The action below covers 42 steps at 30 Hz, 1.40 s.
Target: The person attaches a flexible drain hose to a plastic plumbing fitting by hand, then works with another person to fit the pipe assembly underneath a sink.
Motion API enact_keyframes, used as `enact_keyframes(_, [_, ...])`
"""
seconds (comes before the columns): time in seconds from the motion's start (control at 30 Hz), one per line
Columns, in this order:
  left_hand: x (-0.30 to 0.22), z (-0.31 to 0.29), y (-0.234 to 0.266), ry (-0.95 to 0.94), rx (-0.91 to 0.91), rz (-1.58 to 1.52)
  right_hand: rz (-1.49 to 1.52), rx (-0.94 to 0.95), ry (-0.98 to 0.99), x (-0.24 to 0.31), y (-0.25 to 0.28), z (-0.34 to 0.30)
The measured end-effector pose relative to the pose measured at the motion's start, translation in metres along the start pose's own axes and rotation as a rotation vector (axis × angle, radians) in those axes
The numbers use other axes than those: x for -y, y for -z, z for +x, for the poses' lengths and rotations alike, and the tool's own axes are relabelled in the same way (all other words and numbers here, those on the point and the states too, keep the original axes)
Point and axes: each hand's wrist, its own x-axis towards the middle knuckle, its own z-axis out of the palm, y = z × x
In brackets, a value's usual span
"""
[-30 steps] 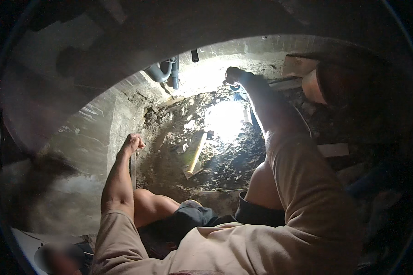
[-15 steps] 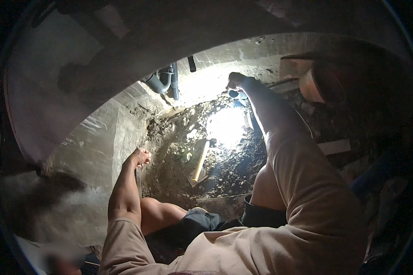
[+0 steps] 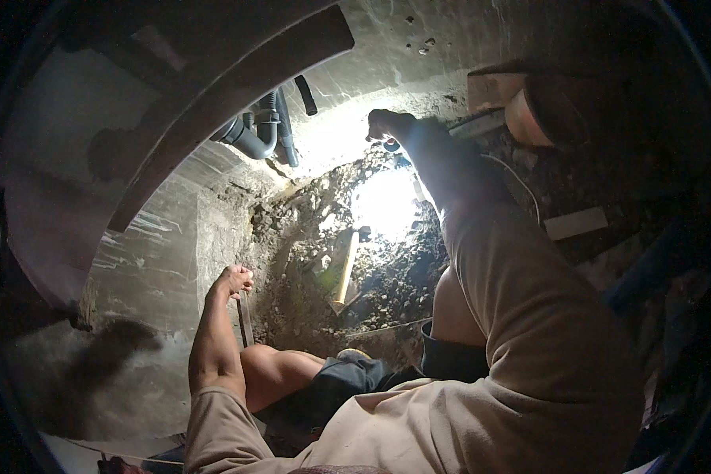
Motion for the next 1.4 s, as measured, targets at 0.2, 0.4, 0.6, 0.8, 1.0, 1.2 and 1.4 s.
enact_keyframes(0.2, [0.0,0.002,0.001,0.003,0.012,-0.034,-0.104,0.117,-0.03,-0.016,-0.011,0.03])
enact_keyframes(0.4, [0.007,0.002,0.0,-0.01,0.018,-0.059,-0.047,0.156,-0.07,-0.008,-0.006,0.026])
enact_keyframes(0.6, [-0.043,0.029,0.023,0.043,0.109,-0.041,-0.072,0.094,0.059,-0.03,-0.013,0.028])
enact_keyframes(0.8, [-0.113,0.103,0.056,-0.512,-0.032,0.011,0.089,0.108,0.354,0.03,-0.029,0.014])
enact_keyframes(1.0, [-0.175,0.05,0.029,-0.747,-0.05,-0.825,0.859,0.132,0.213,0.154,-0.034,-0.002])
enact_keyframes(1.2, [-0.23,0.075,0.014,-1.508,-0.477,-0.938,1.044,-0.12,0.214,0.212,-0.038,0.022])
enact_keyframes(1.4, [-0.238,0.045,0.021,-1.13,-0.602,-0.899,1.076,-0.081,0.24,0.203,-0.034,0.056])
